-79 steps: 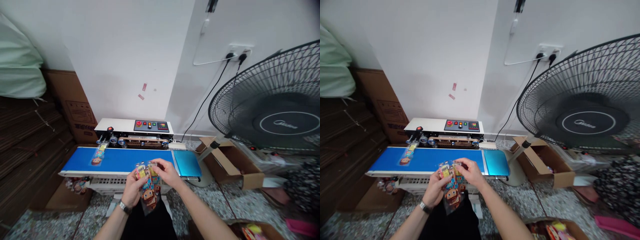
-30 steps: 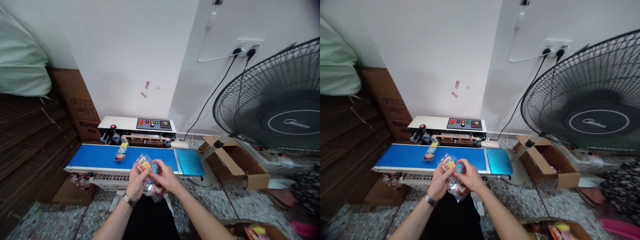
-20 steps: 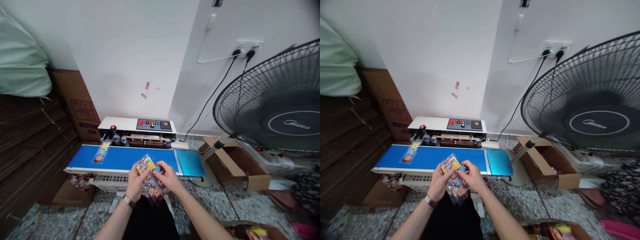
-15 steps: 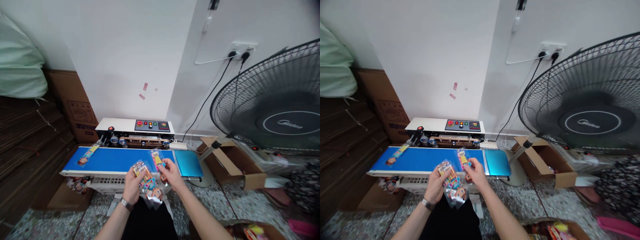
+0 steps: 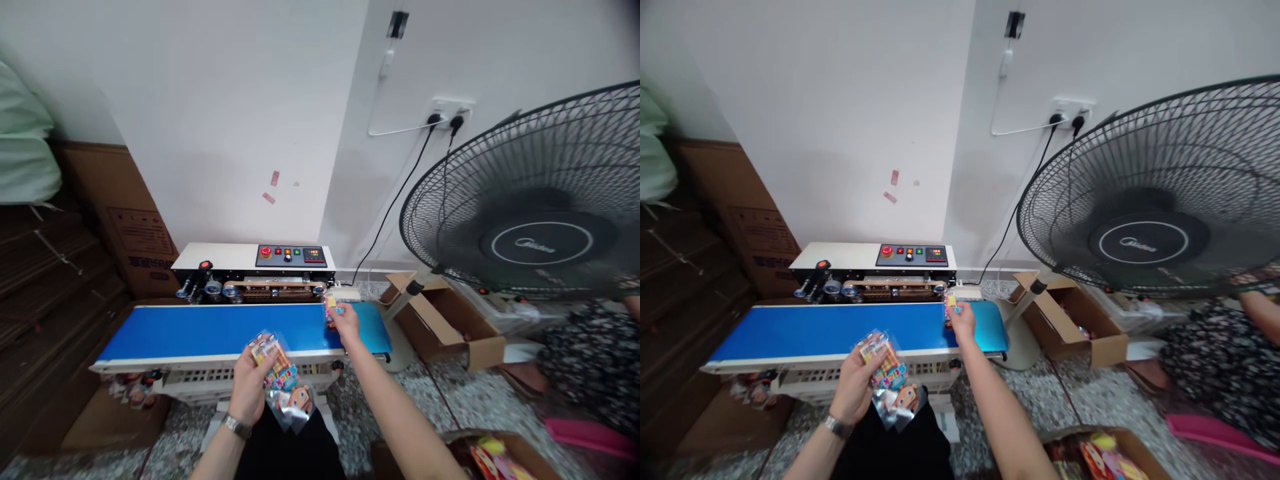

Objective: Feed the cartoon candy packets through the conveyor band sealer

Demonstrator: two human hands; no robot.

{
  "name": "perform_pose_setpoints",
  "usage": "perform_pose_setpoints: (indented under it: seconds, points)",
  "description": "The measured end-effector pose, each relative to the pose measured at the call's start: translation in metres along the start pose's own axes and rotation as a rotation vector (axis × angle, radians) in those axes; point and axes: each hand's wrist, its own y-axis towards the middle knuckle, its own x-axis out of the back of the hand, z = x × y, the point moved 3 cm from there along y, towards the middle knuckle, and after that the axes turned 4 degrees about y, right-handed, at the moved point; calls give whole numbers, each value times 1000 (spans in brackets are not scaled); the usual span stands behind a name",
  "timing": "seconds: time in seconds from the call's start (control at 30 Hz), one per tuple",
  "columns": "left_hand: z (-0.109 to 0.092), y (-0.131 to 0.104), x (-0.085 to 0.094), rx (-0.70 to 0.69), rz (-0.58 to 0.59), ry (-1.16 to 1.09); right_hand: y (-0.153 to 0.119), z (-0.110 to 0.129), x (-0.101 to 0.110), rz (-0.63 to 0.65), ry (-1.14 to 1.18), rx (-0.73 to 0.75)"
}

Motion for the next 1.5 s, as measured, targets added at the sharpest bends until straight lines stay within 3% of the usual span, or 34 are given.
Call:
perform_pose_setpoints:
  seconds: [0.1,0.2,0.27,0.33,0.4,0.47,0.53,0.63,0.73,0.8,0.87,1.0,1.1,1.2,1.3,1.37,1.5]
  points:
    - [-1,1,-2,-13,0,2,-8,13,-6,73,-42,59]
    - [-2,3,-2,-37,-25,2,-33,35,-6,180,-47,274]
    - [-4,5,-2,-64,-44,13,-62,46,-7,413,37,357]
    - [-5,7,-4,-97,-48,33,-95,52,-10,711,132,343]
    - [-6,7,-8,-127,-26,43,-120,54,-11,870,161,331]
    - [-7,5,-11,-127,1,23,-129,53,-11,843,167,321]
    - [-7,3,-13,-87,15,-9,-120,48,-9,729,220,286]
    - [-6,1,-8,-10,16,-29,-81,34,2,456,279,204]
    - [-3,1,-2,28,13,-30,-35,16,20,132,60,99]
    - [-1,2,1,36,17,-17,-12,8,27,20,-108,56]
    - [1,1,0,39,32,9,3,4,26,3,-185,49]
    - [1,-1,-3,43,40,59,14,9,10,58,-260,65]
    - [-1,-2,-6,46,30,43,4,22,0,96,-283,134]
    - [-3,-2,-9,43,56,-8,-27,40,-7,258,-141,288]
    - [-5,-1,-11,-3,61,-35,-78,49,-15,694,133,307]
    - [-7,-1,-14,-55,64,-38,-109,50,-17,883,225,284]
    - [-7,-1,-18,-89,82,10,-138,47,-16,871,282,221]
